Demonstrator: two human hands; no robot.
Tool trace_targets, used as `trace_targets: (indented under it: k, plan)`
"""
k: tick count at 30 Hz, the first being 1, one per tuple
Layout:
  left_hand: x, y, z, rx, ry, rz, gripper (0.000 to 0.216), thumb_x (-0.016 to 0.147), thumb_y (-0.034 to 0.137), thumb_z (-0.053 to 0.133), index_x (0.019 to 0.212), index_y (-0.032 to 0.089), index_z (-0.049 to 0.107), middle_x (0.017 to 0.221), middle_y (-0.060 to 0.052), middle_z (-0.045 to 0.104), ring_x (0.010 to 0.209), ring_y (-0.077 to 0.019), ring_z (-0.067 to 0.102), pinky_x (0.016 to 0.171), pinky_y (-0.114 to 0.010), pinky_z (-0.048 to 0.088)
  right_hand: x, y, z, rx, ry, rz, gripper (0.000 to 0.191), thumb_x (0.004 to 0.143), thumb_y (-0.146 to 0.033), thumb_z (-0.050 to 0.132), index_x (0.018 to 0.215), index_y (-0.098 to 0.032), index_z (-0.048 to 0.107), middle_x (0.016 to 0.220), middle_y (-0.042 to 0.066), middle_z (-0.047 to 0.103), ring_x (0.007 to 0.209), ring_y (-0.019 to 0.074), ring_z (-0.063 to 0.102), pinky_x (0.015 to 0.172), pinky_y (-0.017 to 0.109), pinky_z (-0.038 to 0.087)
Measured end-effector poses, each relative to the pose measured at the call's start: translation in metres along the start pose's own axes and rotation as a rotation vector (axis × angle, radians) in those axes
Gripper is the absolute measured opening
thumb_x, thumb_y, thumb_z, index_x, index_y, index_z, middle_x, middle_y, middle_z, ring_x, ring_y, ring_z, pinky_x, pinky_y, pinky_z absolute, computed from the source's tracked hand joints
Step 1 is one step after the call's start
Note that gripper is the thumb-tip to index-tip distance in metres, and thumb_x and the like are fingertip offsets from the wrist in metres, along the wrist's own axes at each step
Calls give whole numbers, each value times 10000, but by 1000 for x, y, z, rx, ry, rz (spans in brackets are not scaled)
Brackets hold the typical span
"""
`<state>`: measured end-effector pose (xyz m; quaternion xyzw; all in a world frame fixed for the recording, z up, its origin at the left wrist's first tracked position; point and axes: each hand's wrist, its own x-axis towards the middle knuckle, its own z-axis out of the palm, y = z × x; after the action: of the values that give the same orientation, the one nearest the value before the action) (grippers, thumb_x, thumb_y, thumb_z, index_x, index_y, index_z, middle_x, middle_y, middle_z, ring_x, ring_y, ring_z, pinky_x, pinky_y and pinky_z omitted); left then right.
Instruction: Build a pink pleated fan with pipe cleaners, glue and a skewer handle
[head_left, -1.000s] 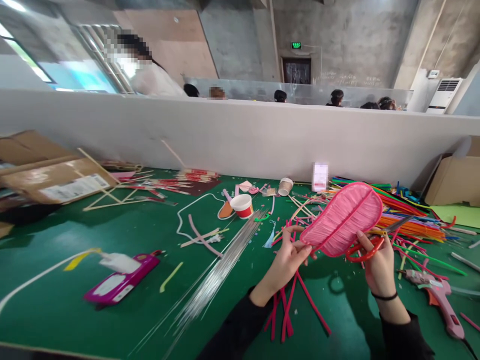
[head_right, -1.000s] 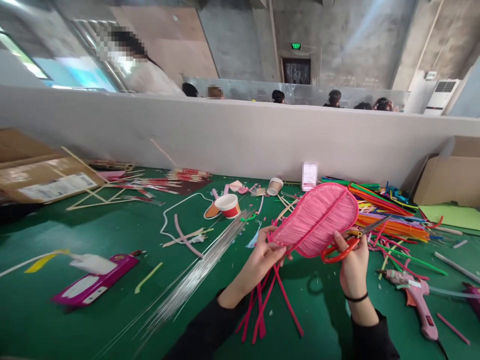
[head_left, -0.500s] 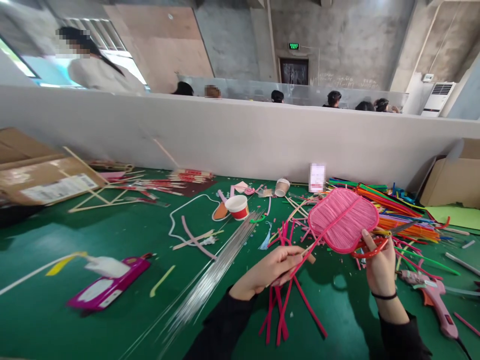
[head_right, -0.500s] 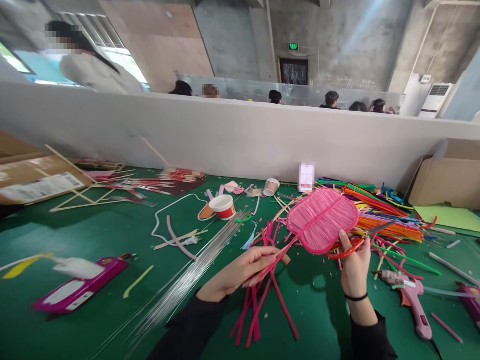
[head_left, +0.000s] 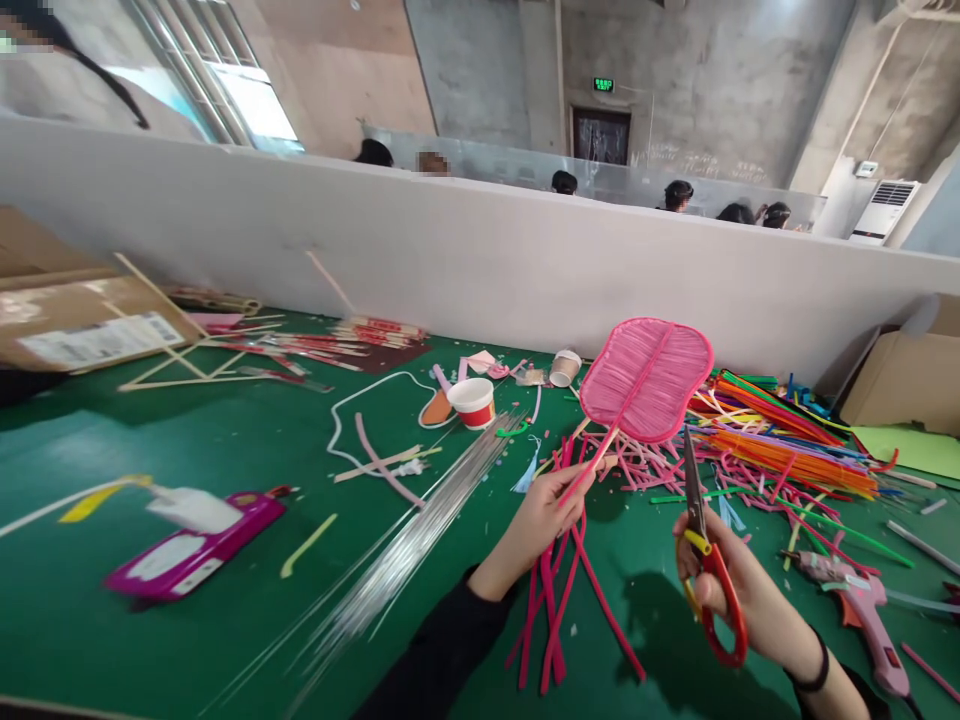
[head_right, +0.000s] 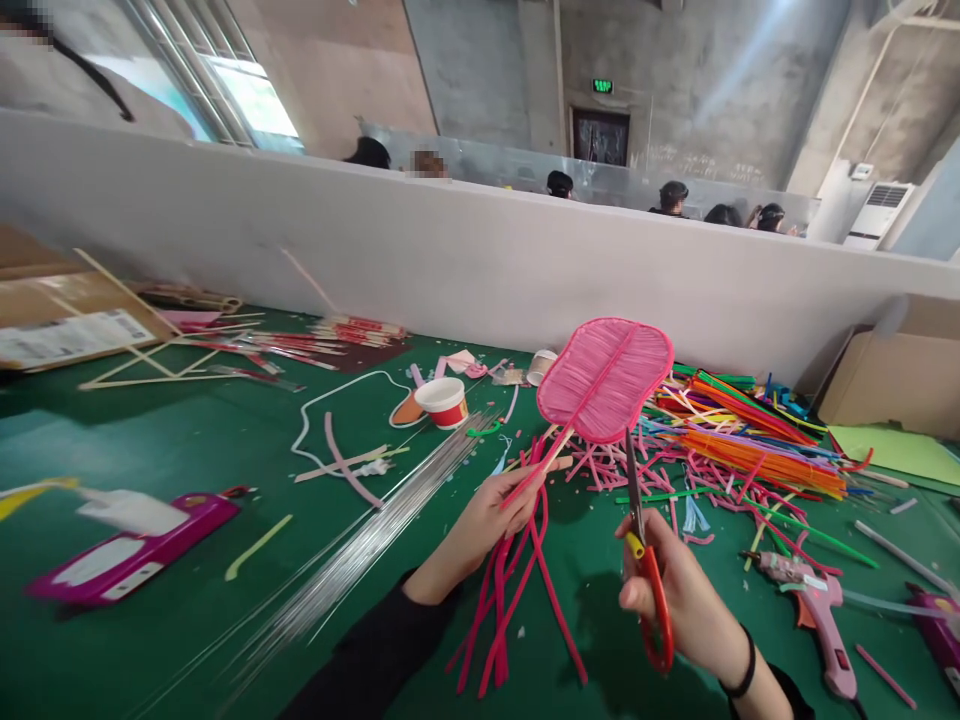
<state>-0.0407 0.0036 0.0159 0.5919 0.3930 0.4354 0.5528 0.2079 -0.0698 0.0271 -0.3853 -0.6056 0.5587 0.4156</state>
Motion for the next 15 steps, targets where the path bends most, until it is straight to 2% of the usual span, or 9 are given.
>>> trace_targets:
  k: [2, 5, 7, 10, 12, 15]
  plan:
    - [0, -2, 0, 8, 18, 7, 652, 906, 605, 525, 1324, 116, 631, 551, 98, 175, 473, -75, 176, 451, -220, 164, -3, -1, -3, -48, -110, -3, 645, 775, -718, 636, 1215, -254, 548, 913, 44, 585, 799, 178, 560, 665, 273, 490]
    - [-1, -2, -2, 58, 45, 25, 613, 906, 568, 548, 1313, 119, 642, 593, 80, 198, 506, -78, 181, 454, -215, 152, 0, -3, -7, -144, -208, -21, 766, 757, -737, 636, 1338, -259, 494, 1084, 89, 603, 960, 219, 588, 817, 319, 509]
    - [-2, 0, -4, 89, 36, 30, 602, 917, 551, 536, 1323, 117, 634, 595, 76, 210, 515, -82, 177, 455, -217, 141, 6, -2, -7, -126, -227, 19, 777, 758, -762, 609, 1326, -242, 510, 1015, 73, 610, 842, 189, 600, 740, 296, 515]
    - [-4, 4, -7, 142, 5, 23, 599, 935, 547, 495, 1315, 107, 642, 566, 72, 247, 512, -88, 180, 452, -225, 126, 13, -1, -5, -52, -227, 115, 682, 869, -771, 410, 1211, -207, 585, 795, 16, 571, 571, 113, 514, 518, 228, 435]
    - [-6, 6, -8, 187, -19, 30, 587, 939, 541, 484, 1300, 112, 656, 552, 68, 274, 520, -92, 179, 455, -229, 123, 16, -2, -7, -51, -205, 148, 663, 900, -754, 356, 1142, -195, 618, 743, 8, 562, 514, 102, 488, 462, 217, 397]
    - [-7, 10, -7, 226, -39, 56, 564, 939, 529, 484, 1276, 121, 679, 537, 64, 302, 530, -96, 177, 461, -227, 137, 17, -7, -14, -76, -187, 168, 681, 873, -771, 397, 1118, -184, 639, 751, 25, 594, 518, 121, 528, 451, 229, 412]
